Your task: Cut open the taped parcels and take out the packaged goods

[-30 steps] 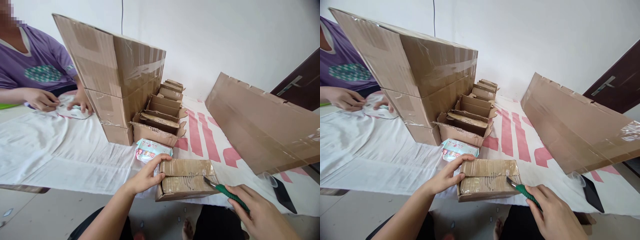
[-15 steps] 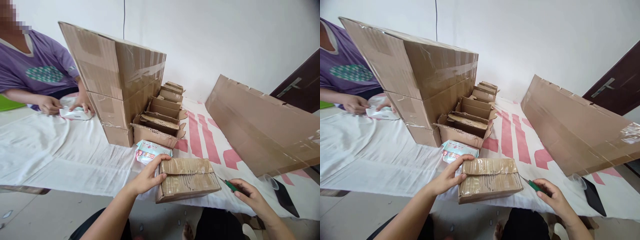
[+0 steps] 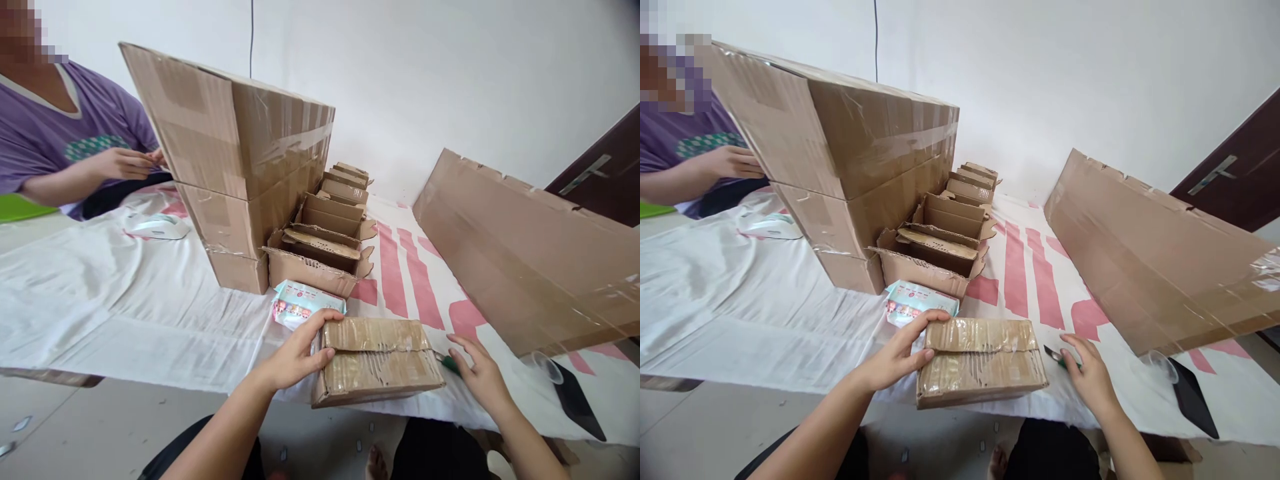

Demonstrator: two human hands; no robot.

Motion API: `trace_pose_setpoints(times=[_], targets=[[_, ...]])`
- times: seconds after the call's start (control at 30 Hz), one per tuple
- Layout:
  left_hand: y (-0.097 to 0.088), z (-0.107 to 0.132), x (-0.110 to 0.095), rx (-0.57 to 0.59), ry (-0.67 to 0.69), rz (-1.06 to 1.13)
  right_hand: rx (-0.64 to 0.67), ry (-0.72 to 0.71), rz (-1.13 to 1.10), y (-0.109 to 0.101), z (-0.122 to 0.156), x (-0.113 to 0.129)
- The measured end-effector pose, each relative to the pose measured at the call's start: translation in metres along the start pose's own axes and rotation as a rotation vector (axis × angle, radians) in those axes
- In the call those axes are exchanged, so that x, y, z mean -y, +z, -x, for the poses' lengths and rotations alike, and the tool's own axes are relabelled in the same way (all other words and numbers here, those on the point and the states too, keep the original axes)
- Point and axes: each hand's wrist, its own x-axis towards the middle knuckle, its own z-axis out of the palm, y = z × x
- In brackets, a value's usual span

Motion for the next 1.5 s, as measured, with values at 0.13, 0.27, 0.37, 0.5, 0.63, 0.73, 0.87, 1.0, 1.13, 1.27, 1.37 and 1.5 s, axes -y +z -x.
trace_pose_setpoints(times=[0.13, 0.27, 0.37, 0.5, 0.63, 0.73, 0.87, 1.0, 1.13, 1.27, 1.37, 1.5], targets=[[0.0, 0.0, 0.001, 0.001, 0.001, -0.003, -0.008, -0.153, -0.115, -0.019, -0.018, 0.066], [0.0, -0.001, 0.001, -0.001, 0.002, -0.009, 0.024, -0.391, -0.113, -0.022, -0.031, 0.11], [0.0, 0.0, 0.0, 0.004, 0.001, -0.008, 0.043, -0.467, -0.097, -0.017, -0.036, 0.122], [-0.001, 0.0, 0.0, 0.016, 0.005, -0.013, 0.051, -0.465, -0.121, -0.016, -0.032, 0.123], [0.0, -0.001, 0.0, 0.004, -0.006, -0.018, 0.029, -0.448, -0.149, -0.019, -0.021, 0.119], [0.001, -0.002, 0.001, -0.017, -0.017, -0.015, 0.026, -0.439, -0.183, -0.022, -0.011, 0.114], [0.002, -0.002, 0.002, -0.02, -0.016, -0.015, -0.013, -0.448, -0.193, -0.029, 0.004, 0.111], [0.002, -0.001, 0.003, -0.017, -0.007, -0.005, -0.088, -0.437, -0.159, -0.037, 0.018, 0.103], [0.001, -0.001, 0.004, -0.031, -0.01, 0.014, -0.208, -0.283, -0.084, -0.047, 0.025, 0.079], [0.002, -0.001, 0.005, -0.025, -0.013, 0.016, 0.097, -0.058, -0.115, -0.05, 0.038, 0.049], [0.003, -0.001, 0.004, -0.016, -0.02, 0.017, 0.538, 0.131, -0.118, -0.04, 0.063, 0.03], [0.003, -0.002, 0.005, -0.006, -0.029, 0.015, 0.845, 0.367, 0.06, -0.015, 0.103, 0.007]])
